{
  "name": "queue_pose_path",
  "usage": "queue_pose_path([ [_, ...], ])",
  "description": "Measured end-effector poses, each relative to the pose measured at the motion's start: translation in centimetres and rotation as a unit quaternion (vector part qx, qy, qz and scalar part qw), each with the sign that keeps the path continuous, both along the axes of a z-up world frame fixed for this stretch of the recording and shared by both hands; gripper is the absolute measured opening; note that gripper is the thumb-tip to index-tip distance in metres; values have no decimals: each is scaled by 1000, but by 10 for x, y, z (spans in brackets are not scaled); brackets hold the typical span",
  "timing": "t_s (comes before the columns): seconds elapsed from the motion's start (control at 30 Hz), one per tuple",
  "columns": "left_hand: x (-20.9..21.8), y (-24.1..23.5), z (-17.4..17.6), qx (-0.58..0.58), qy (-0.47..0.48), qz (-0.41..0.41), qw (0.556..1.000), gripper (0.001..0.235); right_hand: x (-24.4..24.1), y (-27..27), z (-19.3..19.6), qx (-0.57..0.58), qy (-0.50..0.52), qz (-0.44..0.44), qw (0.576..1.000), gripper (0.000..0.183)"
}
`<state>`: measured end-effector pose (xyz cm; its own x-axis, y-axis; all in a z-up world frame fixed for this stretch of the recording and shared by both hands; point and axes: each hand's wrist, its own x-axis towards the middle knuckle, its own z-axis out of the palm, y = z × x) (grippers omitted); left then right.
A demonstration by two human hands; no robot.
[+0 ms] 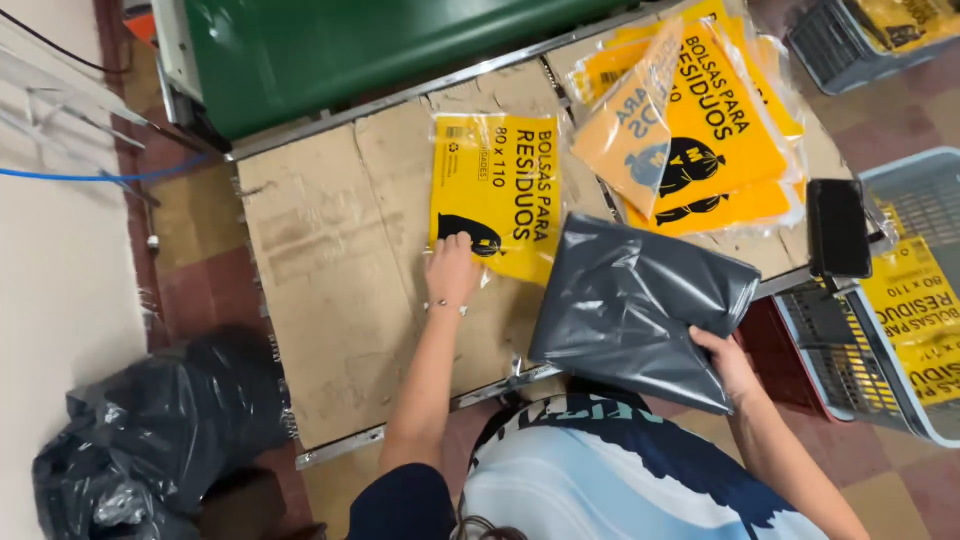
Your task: Folding black plastic bags and inserting them into yellow printed packaging sleeves
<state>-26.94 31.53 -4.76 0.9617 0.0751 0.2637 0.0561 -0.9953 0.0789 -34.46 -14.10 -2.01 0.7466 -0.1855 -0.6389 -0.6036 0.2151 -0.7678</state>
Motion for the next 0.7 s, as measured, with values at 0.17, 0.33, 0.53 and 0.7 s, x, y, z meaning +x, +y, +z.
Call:
queue_pose_path([
  [0.17, 26, -34, 2, 4, 16, 53, 998, 52, -30, 20, 3, 1, 37, 36, 999, 64],
  [0.33, 46, -53, 6, -116, 105, 56, 986, 46, -28, 62, 15, 33, 50, 54, 997, 59],
  [0.53, 5, -38, 28, -64, 107, 32, 992, 30, -26, 60, -30, 47, 49, -2, 998, 53],
  [0.7, -23, -16, -22, 46, -60, 81, 994, 13, -1, 86, -38, 45, 18, -48, 998, 59],
])
